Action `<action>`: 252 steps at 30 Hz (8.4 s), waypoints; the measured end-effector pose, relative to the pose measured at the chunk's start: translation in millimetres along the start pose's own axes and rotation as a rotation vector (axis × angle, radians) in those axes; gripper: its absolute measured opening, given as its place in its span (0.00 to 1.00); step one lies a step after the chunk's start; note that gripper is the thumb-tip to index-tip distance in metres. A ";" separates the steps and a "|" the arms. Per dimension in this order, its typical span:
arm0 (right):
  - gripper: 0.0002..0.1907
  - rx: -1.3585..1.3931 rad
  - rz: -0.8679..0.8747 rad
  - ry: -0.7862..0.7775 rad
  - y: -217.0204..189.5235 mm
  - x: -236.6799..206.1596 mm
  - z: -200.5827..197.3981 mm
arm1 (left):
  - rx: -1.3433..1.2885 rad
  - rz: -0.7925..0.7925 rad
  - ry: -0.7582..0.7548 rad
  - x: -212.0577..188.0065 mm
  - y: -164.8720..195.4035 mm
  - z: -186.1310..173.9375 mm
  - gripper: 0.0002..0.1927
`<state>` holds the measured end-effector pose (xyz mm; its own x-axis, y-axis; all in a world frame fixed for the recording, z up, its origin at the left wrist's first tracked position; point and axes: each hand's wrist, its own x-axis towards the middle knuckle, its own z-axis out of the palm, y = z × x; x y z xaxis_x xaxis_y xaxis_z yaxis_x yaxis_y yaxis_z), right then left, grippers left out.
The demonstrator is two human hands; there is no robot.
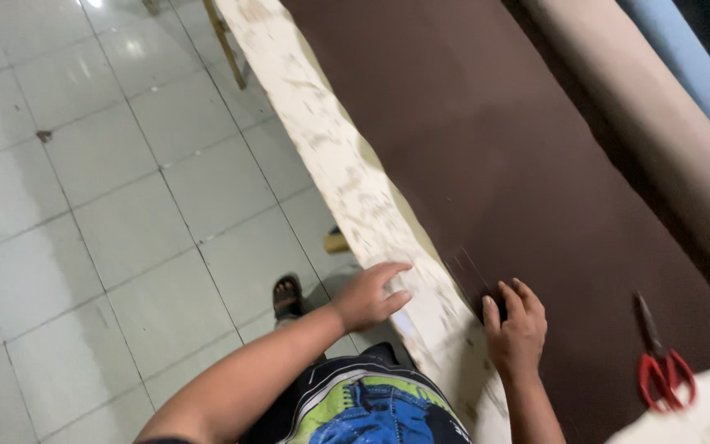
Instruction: The person sorts through pink shoe pattern pieces on a worktable, picks up and stacks pattern parts, then lays a long pink pattern strip on a sheet of brown leather and marks along it with a pen, with scissors resting on the table.
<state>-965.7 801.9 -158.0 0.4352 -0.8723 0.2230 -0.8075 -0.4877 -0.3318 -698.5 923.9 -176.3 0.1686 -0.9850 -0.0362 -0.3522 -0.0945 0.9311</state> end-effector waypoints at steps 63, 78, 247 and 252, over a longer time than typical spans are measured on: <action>0.34 0.408 -0.203 -0.739 -1067.1 1027.4 663.4 | -0.008 -0.687 0.604 421.4 -547.0 -1283.3 0.26; 0.20 0.968 0.415 -0.670 -1172.5 1358.6 805.8 | 0.052 -0.650 0.515 646.0 -628.3 -1469.2 0.21; 0.20 1.130 0.872 -0.110 -1493.0 1389.4 973.4 | -0.033 -0.358 -0.006 1007.2 -772.9 -1888.5 0.18; 0.31 0.518 0.692 0.232 -1459.8 1322.5 949.8 | 0.373 -0.154 -0.108 1002.9 -765.8 -1882.4 0.26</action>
<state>1166.8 326.4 -249.4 -0.2197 -0.9754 -0.0197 -0.5538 0.1414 -0.8205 1473.3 279.8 -242.6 0.1546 -0.9630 -0.2209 -0.6434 -0.2677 0.7172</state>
